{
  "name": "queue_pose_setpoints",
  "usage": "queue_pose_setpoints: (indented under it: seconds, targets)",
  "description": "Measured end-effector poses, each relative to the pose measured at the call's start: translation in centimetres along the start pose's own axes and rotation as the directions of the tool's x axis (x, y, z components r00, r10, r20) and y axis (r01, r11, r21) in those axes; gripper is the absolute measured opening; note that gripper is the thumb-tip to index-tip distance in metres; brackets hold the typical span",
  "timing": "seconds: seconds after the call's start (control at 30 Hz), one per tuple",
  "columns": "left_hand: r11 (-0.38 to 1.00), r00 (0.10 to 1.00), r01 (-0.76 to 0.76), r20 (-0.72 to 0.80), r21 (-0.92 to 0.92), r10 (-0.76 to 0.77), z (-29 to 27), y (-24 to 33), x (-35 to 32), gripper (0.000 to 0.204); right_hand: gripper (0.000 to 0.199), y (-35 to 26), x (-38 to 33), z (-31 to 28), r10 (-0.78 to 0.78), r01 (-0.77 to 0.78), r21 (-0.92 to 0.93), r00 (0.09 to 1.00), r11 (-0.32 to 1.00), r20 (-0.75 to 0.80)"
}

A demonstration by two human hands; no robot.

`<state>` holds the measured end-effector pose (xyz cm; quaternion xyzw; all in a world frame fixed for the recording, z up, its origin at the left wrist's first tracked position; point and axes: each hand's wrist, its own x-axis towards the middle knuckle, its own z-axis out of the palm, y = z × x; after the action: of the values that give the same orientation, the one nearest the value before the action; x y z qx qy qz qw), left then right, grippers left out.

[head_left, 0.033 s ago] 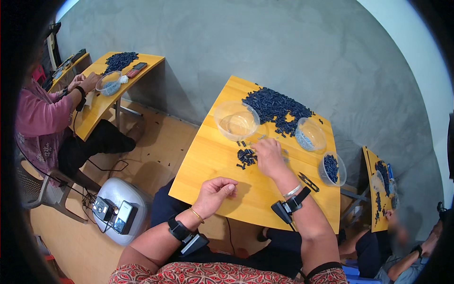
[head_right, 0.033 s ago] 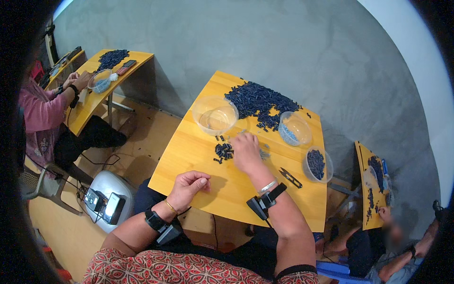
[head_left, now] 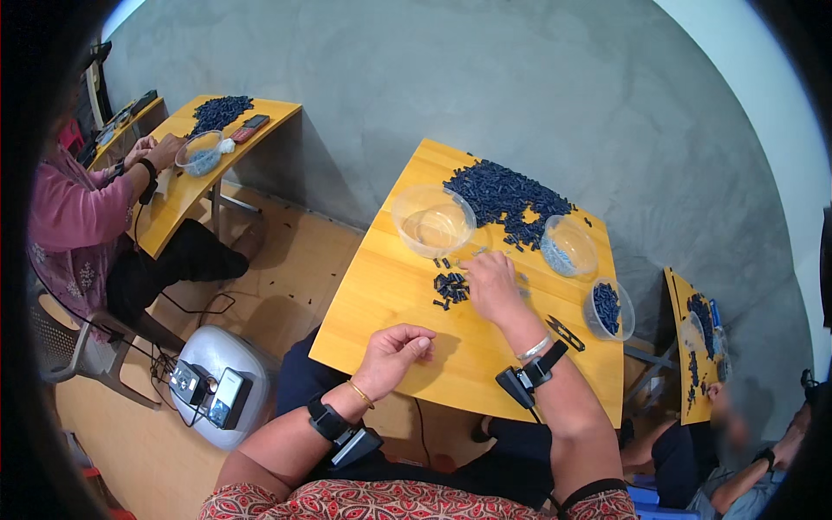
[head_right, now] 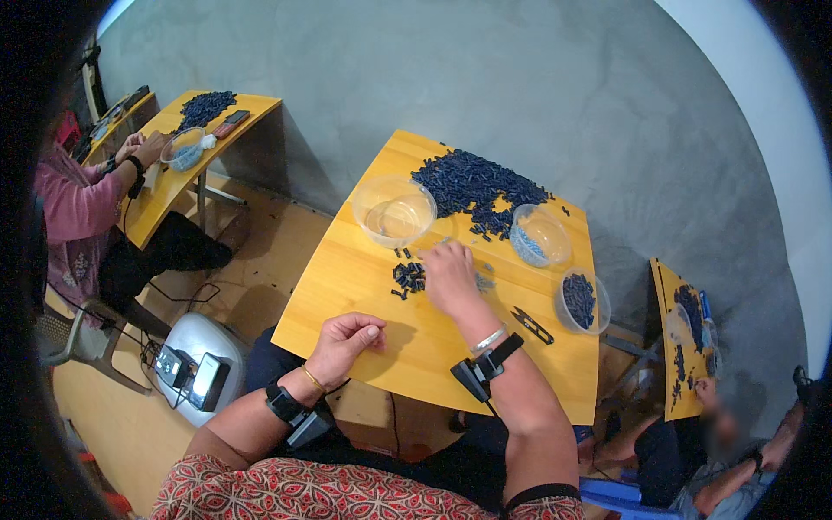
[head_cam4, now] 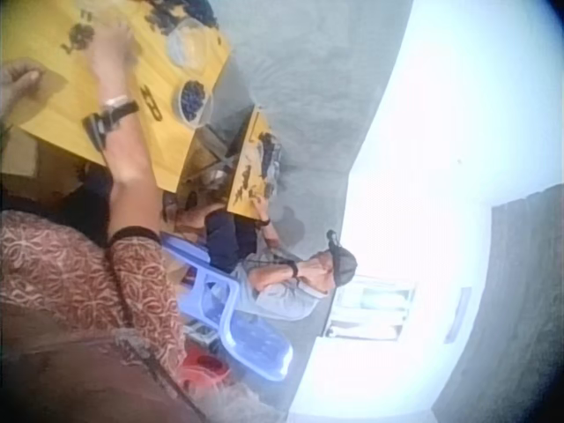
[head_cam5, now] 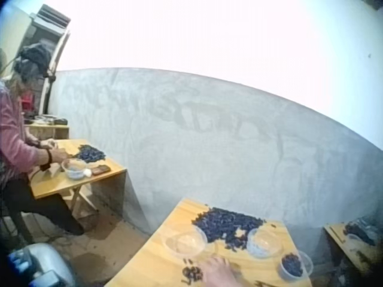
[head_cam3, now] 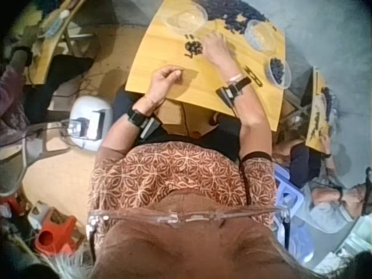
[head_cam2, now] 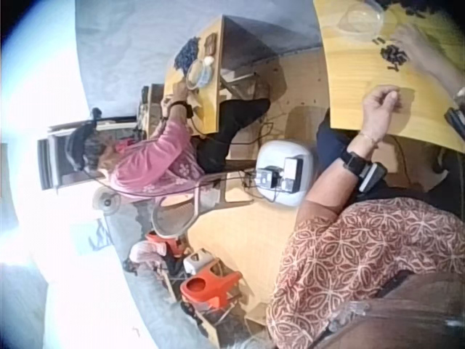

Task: Assembling small blue and grey plastic components at a workshop table.

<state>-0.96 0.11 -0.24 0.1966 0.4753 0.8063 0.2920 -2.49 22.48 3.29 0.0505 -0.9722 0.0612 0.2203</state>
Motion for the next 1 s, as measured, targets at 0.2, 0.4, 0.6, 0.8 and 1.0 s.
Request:
queue_pose_setpoints:
  seconds: [0.2,0.4,0.6,0.8,1.0]
  targets:
    - [1.0,1.0,0.002,-0.001,0.013,-0.002,0.1,-0.1,0.1,0.013,0.013,-0.8,1.6,1.8,0.234,-0.235,0.031,0.972,0.972,0.021]
    - [1.0,1.0,0.006,-0.03,0.016,-0.005,-0.1,-0.1,-0.1,0.013,0.016,-1.9,2.6,2.6,0.298,-0.297,-0.033,0.953,0.954,0.056]
    - [1.0,0.999,0.029,-0.027,0.01,-0.028,0.1,0.1,-0.1,0.014,0.015,-1.9,2.5,2.4,0.281,-0.275,-0.09,0.958,0.957,0.052]
    - [0.98,0.966,0.066,-0.234,-0.19,-0.111,0.3,0.3,0.4,0.019,0.01,-2.8,-1.8,-2.3,0.322,-0.315,0.267,0.947,0.911,0.019]
    - [0.987,0.992,0.107,-0.081,0.121,-0.098,1.6,0.9,-0.9,0.023,0.007,-7.6,-7.3,-6.2,0.054,-0.063,0.346,0.998,0.936,0.036]
